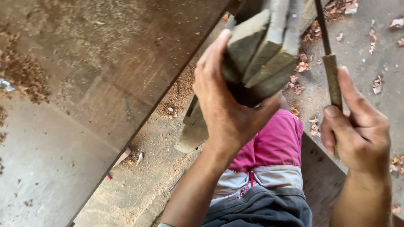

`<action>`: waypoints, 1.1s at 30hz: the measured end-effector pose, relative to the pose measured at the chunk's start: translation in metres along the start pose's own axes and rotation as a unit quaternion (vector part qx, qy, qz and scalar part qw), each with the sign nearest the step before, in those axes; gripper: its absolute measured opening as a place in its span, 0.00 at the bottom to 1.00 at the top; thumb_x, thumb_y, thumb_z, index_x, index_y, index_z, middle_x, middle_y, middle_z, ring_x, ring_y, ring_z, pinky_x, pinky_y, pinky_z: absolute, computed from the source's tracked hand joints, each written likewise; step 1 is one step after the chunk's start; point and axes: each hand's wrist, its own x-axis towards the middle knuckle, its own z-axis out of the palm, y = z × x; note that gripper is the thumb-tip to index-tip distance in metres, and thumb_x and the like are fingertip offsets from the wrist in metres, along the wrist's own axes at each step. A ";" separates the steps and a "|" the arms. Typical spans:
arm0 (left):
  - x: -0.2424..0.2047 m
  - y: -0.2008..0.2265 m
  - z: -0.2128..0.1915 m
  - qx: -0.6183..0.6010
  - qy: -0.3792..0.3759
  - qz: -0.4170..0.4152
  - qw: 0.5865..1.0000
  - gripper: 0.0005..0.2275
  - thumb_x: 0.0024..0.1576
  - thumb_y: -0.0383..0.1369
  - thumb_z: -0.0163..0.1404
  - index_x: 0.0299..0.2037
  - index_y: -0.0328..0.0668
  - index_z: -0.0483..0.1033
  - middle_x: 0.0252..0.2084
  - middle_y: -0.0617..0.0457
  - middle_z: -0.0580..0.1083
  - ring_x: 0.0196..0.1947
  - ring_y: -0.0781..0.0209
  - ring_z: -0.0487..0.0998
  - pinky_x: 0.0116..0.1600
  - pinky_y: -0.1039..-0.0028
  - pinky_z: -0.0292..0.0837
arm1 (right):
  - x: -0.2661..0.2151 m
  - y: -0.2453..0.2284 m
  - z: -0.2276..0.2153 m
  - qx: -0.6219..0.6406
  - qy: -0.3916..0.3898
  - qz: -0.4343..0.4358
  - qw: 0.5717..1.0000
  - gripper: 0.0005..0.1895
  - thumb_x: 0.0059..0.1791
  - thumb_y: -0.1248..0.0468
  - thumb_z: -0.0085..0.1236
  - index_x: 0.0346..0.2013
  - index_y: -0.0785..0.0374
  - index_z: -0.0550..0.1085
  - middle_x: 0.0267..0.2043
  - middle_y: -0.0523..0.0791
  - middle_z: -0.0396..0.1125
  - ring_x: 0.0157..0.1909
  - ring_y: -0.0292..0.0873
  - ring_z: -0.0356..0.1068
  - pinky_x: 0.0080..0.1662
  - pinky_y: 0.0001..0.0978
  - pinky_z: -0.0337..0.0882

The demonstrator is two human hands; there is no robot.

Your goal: Inspecting a hand saw and using a hammer to adjust a wooden frame assembly.

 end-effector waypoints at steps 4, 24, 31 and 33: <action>-0.003 0.002 0.002 0.016 -0.005 -0.025 1.000 0.46 0.49 0.36 0.69 0.73 0.47 0.48 0.69 0.49 0.62 0.68 0.54 0.64 0.74 0.63 0.57 | 0.005 -0.012 0.007 -0.022 -0.003 -0.012 1.000 0.30 0.55 0.77 0.44 0.73 0.58 0.61 0.22 0.43 0.63 0.16 0.31 0.57 0.18 0.24 0.60; -0.011 -0.010 -0.014 -0.082 -0.015 -0.030 0.996 0.46 0.53 0.31 0.73 0.75 0.48 0.48 0.69 0.51 0.60 0.67 0.58 0.64 0.74 0.70 0.62 | 0.001 -0.001 0.005 -0.018 -0.057 -0.042 0.997 0.30 0.57 0.75 0.46 0.74 0.58 0.59 0.21 0.38 0.64 0.15 0.27 0.56 0.17 0.20 0.59; -0.021 -0.006 -0.030 -0.039 -0.017 -0.034 0.999 0.47 0.52 0.32 0.74 0.74 0.44 0.48 0.70 0.47 0.59 0.69 0.55 0.63 0.75 0.65 0.59 | -0.011 -0.003 0.006 -0.002 -0.066 -0.029 0.997 0.30 0.57 0.73 0.46 0.75 0.59 0.59 0.17 0.35 0.59 0.14 0.26 0.53 0.18 0.20 0.56; -0.026 -0.008 -0.037 0.004 -0.023 -0.017 1.000 0.48 0.50 0.32 0.73 0.74 0.43 0.47 0.71 0.46 0.58 0.70 0.54 0.61 0.75 0.64 0.59 | -0.014 0.003 0.003 -0.006 -0.094 -0.057 0.994 0.29 0.57 0.74 0.46 0.74 0.60 0.58 0.17 0.34 0.61 0.13 0.25 0.55 0.16 0.19 0.59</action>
